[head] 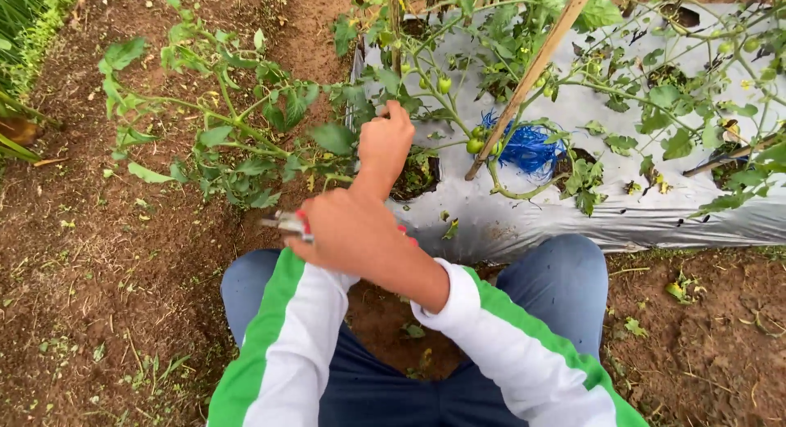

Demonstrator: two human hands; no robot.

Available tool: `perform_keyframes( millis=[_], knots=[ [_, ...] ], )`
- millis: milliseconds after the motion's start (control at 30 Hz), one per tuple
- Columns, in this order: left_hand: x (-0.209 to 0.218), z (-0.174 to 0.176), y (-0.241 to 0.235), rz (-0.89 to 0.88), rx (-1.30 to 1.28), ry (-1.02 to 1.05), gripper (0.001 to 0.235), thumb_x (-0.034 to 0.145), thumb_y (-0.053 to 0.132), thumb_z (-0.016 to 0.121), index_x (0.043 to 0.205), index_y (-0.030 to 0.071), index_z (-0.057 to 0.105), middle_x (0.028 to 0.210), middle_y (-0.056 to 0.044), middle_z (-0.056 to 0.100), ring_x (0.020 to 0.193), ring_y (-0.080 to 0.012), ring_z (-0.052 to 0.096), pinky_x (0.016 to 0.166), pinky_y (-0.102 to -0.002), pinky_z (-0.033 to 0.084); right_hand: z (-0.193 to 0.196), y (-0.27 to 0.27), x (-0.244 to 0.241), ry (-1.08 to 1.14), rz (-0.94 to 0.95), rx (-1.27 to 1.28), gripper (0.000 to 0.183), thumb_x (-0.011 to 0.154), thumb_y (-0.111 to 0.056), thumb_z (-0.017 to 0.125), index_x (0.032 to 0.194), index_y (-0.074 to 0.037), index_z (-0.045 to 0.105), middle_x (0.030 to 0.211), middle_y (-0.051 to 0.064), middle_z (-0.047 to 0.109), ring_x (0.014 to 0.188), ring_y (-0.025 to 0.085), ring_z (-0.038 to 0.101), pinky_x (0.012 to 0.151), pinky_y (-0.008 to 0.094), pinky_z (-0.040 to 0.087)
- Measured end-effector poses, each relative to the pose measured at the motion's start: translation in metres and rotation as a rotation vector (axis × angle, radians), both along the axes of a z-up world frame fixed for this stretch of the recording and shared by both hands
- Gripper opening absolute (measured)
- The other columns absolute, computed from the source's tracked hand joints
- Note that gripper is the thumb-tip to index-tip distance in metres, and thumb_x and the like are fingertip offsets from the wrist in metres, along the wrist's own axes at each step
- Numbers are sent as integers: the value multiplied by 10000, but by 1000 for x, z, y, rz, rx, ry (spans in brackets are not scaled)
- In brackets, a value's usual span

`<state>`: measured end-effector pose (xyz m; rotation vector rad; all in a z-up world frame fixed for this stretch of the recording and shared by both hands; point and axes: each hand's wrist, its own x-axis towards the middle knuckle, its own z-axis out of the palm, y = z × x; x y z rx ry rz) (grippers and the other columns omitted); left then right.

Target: Pruning tomato plants in a field using hand shears to remove suckers and excess foliage.

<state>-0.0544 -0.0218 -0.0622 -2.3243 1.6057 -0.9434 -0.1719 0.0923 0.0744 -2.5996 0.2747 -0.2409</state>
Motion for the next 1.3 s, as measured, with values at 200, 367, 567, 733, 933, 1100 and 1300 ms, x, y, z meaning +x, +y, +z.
perform_keyframes(
  millis=[200,367,567,733,933,1100,1300],
  knots=[
    [60,-11,-17,49,-173,503,164,932,-45,628,1068,-3,709,1132,-188,674,471,-170,643,396,-312,482,-35,40,-48,-393,-51,-6,267,851,-176,689,1089,-54,688,842,78,587,624,391,685,493,468,547],
    [83,-41,-28,85,-284,1090,252,902,50,721,1153,29,730,1015,-243,732,682,-361,762,503,-506,637,-66,46,-68,-540,-172,469,237,981,-102,599,1215,-65,602,1167,121,532,970,501,693,747,534,616],
    [67,-3,-4,104,-301,1388,288,933,76,746,1206,-13,724,1067,-244,747,976,-428,753,701,-562,668,-79,25,-72,-456,-129,429,263,953,-24,634,1206,-94,623,1149,92,618,1011,366,740,795,478,628],
    [72,-12,-15,138,-334,1411,245,922,108,752,1162,60,767,1126,-249,734,993,-413,751,682,-534,669,-93,25,-59,-593,-162,416,90,859,-20,689,928,-71,660,744,81,546,600,299,626,519,368,523],
    [53,36,-7,330,-230,1523,356,982,85,656,1326,154,714,1124,-94,666,930,-210,563,735,-453,556,-82,49,-67,-778,-93,236,124,892,58,662,907,-46,597,766,80,489,603,186,431,479,298,306],
    [59,29,27,96,-297,1435,331,1025,63,586,1341,-3,653,1061,-209,741,1166,-449,665,839,-623,630,-84,15,-62,-510,-82,661,201,955,-81,713,1153,-84,680,1107,129,670,595,271,641,597,373,517],
    [42,64,36,-13,-217,1213,427,1054,74,567,1459,-55,530,1298,-338,632,1255,-506,606,967,-711,558,-107,-61,-25,-192,-225,641,121,970,-139,664,933,-29,699,777,164,626,679,309,680,646,414,533]
  ],
)
